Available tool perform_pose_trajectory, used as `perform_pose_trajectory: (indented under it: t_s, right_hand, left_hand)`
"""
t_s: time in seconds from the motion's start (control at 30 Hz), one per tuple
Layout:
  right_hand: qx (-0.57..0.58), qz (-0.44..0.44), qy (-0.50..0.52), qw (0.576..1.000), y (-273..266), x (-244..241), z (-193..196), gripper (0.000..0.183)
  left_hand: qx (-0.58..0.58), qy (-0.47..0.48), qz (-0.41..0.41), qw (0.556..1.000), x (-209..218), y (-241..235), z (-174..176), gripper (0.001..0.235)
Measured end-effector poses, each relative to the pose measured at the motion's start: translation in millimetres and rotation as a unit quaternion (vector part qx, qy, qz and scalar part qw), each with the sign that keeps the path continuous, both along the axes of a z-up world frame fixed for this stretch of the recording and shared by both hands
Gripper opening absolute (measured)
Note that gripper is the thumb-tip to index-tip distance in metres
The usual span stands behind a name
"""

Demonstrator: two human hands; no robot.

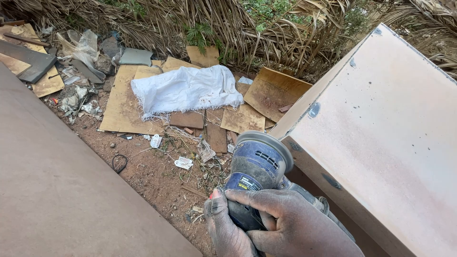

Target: The person uses an electric orbital sander to smooth the edges and surfaces of a wooden cabinet. They work on the top edge, the side panels, and the interior shelf, moving the sander along the wood grain.

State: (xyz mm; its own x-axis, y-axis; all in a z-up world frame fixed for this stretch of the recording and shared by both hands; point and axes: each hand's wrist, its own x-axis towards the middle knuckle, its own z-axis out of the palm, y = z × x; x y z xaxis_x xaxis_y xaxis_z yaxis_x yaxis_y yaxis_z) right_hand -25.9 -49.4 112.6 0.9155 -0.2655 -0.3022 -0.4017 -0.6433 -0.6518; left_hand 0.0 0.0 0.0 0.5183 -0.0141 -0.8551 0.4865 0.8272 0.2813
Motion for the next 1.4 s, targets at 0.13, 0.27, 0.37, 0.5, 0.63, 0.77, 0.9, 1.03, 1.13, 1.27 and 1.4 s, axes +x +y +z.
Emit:
perform_pose_trajectory:
  t_s: [0.13,0.27,0.37,0.5,0.63,0.77,0.9,1.03,1.13,1.27,1.4]
  right_hand:
    - [0.023,-0.016,0.119,0.992,-4.9,2.0,-9.0,0.052]
    - [0.032,0.038,0.034,0.998,-10.3,-2.7,-21.6,0.057]
    - [-0.001,0.052,0.013,0.999,-7.8,-0.4,-12.8,0.056]
    - [-0.025,0.035,0.006,0.999,-7.8,-4.3,-10.9,0.058]
    - [0.038,-0.029,0.093,0.995,-4.8,-10.6,-16.9,0.057]
    - [-0.104,0.015,-0.061,0.993,-20.0,-49.9,-56.3,0.06]
    - [-0.181,0.01,-0.135,0.974,-24.1,-81.3,-79.0,0.048]
    - [-0.178,0.031,-0.219,0.959,11.3,-55.8,-55.0,0.042]
    - [-0.253,-0.382,-0.219,0.861,48.3,-25.2,-25.0,0.021]
    - [-0.127,-0.141,-0.186,0.964,10.5,-65.5,-49.3,0.06]
    - [-0.138,-0.183,-0.203,0.952,15.1,-64.7,-47.0,0.06]
  left_hand:
    - [0.055,-0.06,-0.018,0.997,-8.3,-3.5,-31.3,0.026]
    - [0.046,-0.037,-0.013,0.998,-7.4,-3.6,-29.8,0.026]
    - [0.031,-0.034,-0.011,0.999,-5.0,-2.5,-20.9,0.024]
    - [-0.015,0.038,-0.019,0.999,7.4,2.7,22.3,0.025]
    - [0.0,-0.018,-0.015,1.0,-4.1,-1.2,-12.5,0.025]
    - [0.003,-0.011,-0.117,0.993,-19.0,0.6,-28.7,0.026]
    - [-0.025,0.004,-0.117,0.993,-43.5,-7.9,-43.8,0.022]
    - [-0.033,-0.027,-0.094,0.995,-39.9,-6.6,-38.3,0.021]
    - [-0.083,-0.058,-0.101,0.99,-26.8,0.7,-16.4,0.026]
    - [-0.02,-0.115,-0.128,0.985,-28.3,-4.8,-23.6,0.022]
    - [0.02,-0.091,-0.192,0.977,-25.7,-1.1,-17.8,0.023]
